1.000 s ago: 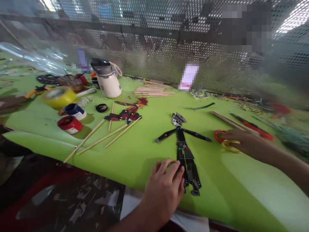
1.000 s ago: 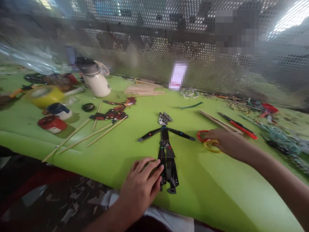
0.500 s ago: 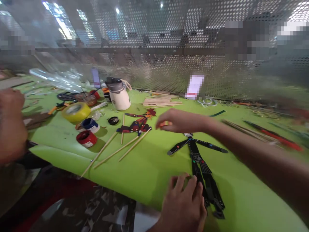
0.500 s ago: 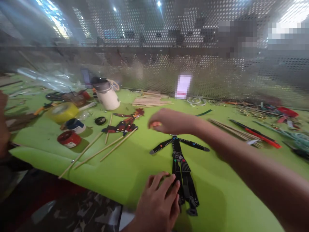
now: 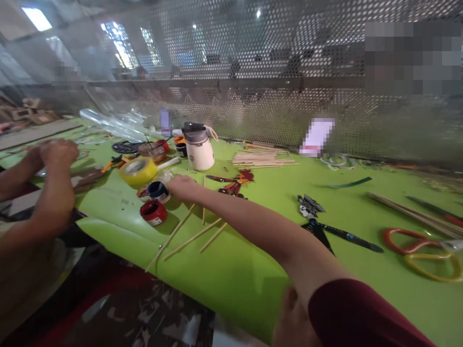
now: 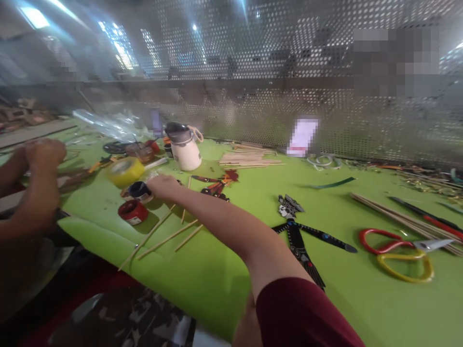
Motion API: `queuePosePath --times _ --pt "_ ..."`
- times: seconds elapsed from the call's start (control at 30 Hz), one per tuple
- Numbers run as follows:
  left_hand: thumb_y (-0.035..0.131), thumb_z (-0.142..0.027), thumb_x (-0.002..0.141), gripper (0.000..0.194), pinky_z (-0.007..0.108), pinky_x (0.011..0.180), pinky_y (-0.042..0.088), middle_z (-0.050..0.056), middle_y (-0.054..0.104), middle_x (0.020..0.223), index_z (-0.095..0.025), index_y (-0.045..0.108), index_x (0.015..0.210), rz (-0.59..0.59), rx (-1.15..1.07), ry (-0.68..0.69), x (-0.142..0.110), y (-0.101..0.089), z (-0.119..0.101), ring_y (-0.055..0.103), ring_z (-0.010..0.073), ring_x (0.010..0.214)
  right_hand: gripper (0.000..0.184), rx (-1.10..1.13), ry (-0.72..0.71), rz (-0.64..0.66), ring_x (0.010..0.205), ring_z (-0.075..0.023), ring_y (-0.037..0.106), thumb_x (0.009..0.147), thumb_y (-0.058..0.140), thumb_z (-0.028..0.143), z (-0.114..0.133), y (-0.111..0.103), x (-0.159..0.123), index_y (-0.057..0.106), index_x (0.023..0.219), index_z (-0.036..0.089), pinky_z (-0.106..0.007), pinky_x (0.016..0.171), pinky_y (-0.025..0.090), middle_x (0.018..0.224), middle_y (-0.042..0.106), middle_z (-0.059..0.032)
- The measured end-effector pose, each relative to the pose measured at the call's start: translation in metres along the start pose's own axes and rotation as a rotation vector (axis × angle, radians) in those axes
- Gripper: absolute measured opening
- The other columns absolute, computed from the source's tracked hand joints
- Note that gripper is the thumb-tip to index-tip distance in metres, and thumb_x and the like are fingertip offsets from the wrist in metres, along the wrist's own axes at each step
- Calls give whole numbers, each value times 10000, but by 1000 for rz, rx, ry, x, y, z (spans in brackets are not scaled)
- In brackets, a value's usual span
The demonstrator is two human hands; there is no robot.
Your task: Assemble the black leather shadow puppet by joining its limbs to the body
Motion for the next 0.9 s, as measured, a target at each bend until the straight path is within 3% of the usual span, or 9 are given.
queuePosePath --times 0.07,0.2,0.3,0.4,0.47,0.57,0.77,0.9 --pt "423 -357 1051 316 406 915 542 46 654 1182 -177 668 1138 12 -8 7 0 -5 2 638 233 1084 280 -141 35 3 834 -151 680 1003 559 354 -3 6 4 660 1015 93 -306 755 575 958 682 -32" --pt "584 -369 984 275 431 914 545 73 655 1198 -172 645 1167 31 -29 28 0 -5 1 652 230 1047 256 -338 6 26 850 -150 681 1003 560 332 -4 18 2 663 990 97 -329 782 577 954 687 -38" --pt "555 -330 1001 188 418 882 565 79 635 1242 -274 646 1156 39 -42 32 -3 6 -3 615 235 1095 206 -398 -71 67 971 -200 666 947 644 280 -2 26 -12 642 1090 131 -385 842 574 1090 672 -61" --pt "588 -313 975 124 368 740 572 108 661 1181 -295 682 1053 37 -51 7 -5 24 -9 623 229 961 201 -406 -133 116 1017 -223 642 907 618 108 1 32 -32 590 1106 96 -365 873 534 1138 669 -117" --pt "610 -273 932 111 341 607 522 113 689 1049 -235 713 948 -14 -66 -23 -6 35 -13 621 228 829 274 -390 -148 133 1038 -245 624 836 608 6 4 35 -46 553 1093 83 -334 873 503 1174 660 -157" --pt "647 -273 859 129 367 616 489 95 694 970 -183 717 918 -132 -154 -45 -6 39 -15 618 236 838 290 -329 -130 132 1009 -256 612 801 583 -23 14 34 -69 528 1060 97 -319 838 481 1142 660 -164" --pt "658 -258 833 242 384 687 470 44 720 1047 -182 710 1057 -184 -196 -27 -3 26 -12 622 223 886 124 -77 -64 72 791 -178 590 890 520 53 32 10 -141 537 927 170 -279 725 481 893 659 -64" --pt "620 -278 868 227 390 763 470 35 726 1083 -198 708 1061 -170 -177 -34 -4 29 -11 622 233 934 143 140 9 39 636 -117 587 914 476 49 27 -11 -197 555 947 164 -233 625 510 717 608 2"
Point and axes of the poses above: each hand's wrist, its own x-axis towards the middle knuckle, its own y-axis out of the palm, z = x × y, the point moved 4 cm from there along x, towards the middle knuckle
